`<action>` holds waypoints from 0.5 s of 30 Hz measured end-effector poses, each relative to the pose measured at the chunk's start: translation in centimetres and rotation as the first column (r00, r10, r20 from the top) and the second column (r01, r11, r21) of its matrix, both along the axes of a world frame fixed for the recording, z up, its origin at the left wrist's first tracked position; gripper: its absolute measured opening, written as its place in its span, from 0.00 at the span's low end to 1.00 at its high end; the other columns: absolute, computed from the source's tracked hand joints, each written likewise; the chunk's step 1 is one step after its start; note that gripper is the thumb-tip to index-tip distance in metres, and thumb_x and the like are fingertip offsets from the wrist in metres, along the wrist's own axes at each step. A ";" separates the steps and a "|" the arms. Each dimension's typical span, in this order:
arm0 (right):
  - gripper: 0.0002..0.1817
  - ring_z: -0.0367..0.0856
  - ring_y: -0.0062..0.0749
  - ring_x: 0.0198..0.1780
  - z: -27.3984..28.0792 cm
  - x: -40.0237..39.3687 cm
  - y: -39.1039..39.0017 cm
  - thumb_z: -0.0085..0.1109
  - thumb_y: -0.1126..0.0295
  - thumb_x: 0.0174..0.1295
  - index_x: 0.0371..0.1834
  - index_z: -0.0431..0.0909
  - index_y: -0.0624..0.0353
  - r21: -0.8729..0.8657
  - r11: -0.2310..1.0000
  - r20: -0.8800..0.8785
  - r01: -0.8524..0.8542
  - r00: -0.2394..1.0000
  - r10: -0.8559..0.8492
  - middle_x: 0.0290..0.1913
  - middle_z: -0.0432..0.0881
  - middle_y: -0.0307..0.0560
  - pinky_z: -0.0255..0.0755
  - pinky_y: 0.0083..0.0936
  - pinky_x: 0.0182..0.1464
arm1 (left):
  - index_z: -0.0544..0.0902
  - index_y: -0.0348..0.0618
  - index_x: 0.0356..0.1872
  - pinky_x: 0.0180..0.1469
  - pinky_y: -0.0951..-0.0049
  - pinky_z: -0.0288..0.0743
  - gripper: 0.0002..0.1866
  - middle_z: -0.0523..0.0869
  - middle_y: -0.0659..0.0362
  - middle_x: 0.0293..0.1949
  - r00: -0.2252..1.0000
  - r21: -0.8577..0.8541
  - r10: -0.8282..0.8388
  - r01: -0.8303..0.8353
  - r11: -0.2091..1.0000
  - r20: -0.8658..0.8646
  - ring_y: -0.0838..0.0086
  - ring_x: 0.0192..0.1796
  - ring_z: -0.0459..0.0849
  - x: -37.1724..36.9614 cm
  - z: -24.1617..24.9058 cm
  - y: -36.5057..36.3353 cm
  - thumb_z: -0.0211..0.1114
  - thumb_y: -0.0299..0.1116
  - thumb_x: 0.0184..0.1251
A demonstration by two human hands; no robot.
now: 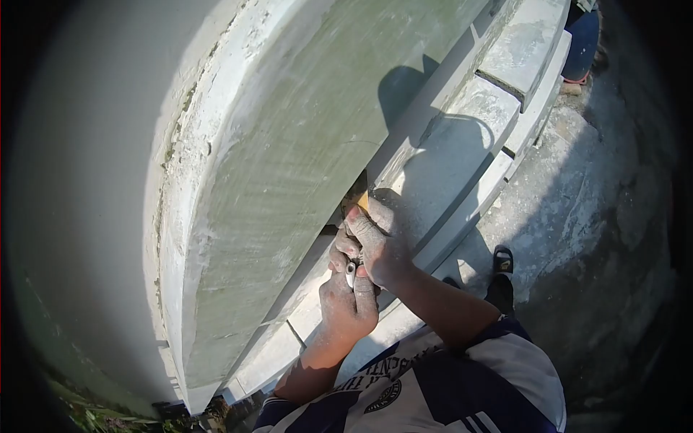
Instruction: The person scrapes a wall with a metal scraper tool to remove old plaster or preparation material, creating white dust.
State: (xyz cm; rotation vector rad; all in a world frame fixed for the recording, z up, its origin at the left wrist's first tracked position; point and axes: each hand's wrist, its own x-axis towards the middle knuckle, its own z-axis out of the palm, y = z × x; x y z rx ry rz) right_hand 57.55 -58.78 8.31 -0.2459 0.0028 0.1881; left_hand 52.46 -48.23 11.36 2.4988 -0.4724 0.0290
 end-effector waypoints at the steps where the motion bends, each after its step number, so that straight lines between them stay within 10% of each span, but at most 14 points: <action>1: 0.13 0.67 0.27 0.19 -0.1 -0.1 0.2 0.49 0.60 0.75 0.38 0.66 0.59 0.012 1.000 0.003 0.008 1.000 -0.008 0.19 0.64 0.38 0.68 0.31 0.25 | 0.67 0.22 0.57 0.29 0.59 0.77 0.19 0.82 0.40 0.30 0.999 -0.013 0.010 -0.009 1.000 0.039 0.45 0.26 0.84 -0.1 -0.3 0.2 0.52 0.27 0.70; 4: 0.15 0.70 0.27 0.20 -0.6 -0.6 1.3 0.50 0.58 0.75 0.38 0.68 0.59 -0.047 0.997 0.016 0.053 0.999 -0.052 0.20 0.66 0.38 0.69 0.30 0.24 | 0.67 0.22 0.59 0.30 0.59 0.78 0.21 0.83 0.38 0.33 0.972 0.046 -0.094 0.086 0.995 0.217 0.44 0.29 0.85 0.3 -1.0 1.0 0.52 0.28 0.71; 10: 0.19 0.80 0.32 0.33 -1.9 -1.1 2.2 0.49 0.55 0.75 0.35 0.69 0.60 0.108 0.991 0.009 -0.077 0.997 0.076 0.26 0.73 0.43 0.77 0.33 0.40 | 0.71 0.26 0.59 0.56 0.60 0.73 0.21 0.81 0.34 0.52 0.972 0.066 0.186 -0.178 0.982 -0.146 0.45 0.53 0.83 -1.1 1.0 0.0 0.50 0.34 0.73; 15: 0.20 0.78 0.33 0.30 -2.1 -0.8 1.5 0.47 0.52 0.76 0.33 0.67 0.59 0.065 0.993 0.060 -0.095 0.994 0.091 0.27 0.73 0.44 0.76 0.33 0.36 | 0.70 0.26 0.61 0.57 0.59 0.72 0.22 0.79 0.38 0.56 0.982 0.110 0.053 -0.074 0.991 0.184 0.47 0.57 0.81 -0.1 0.2 -0.8 0.49 0.33 0.73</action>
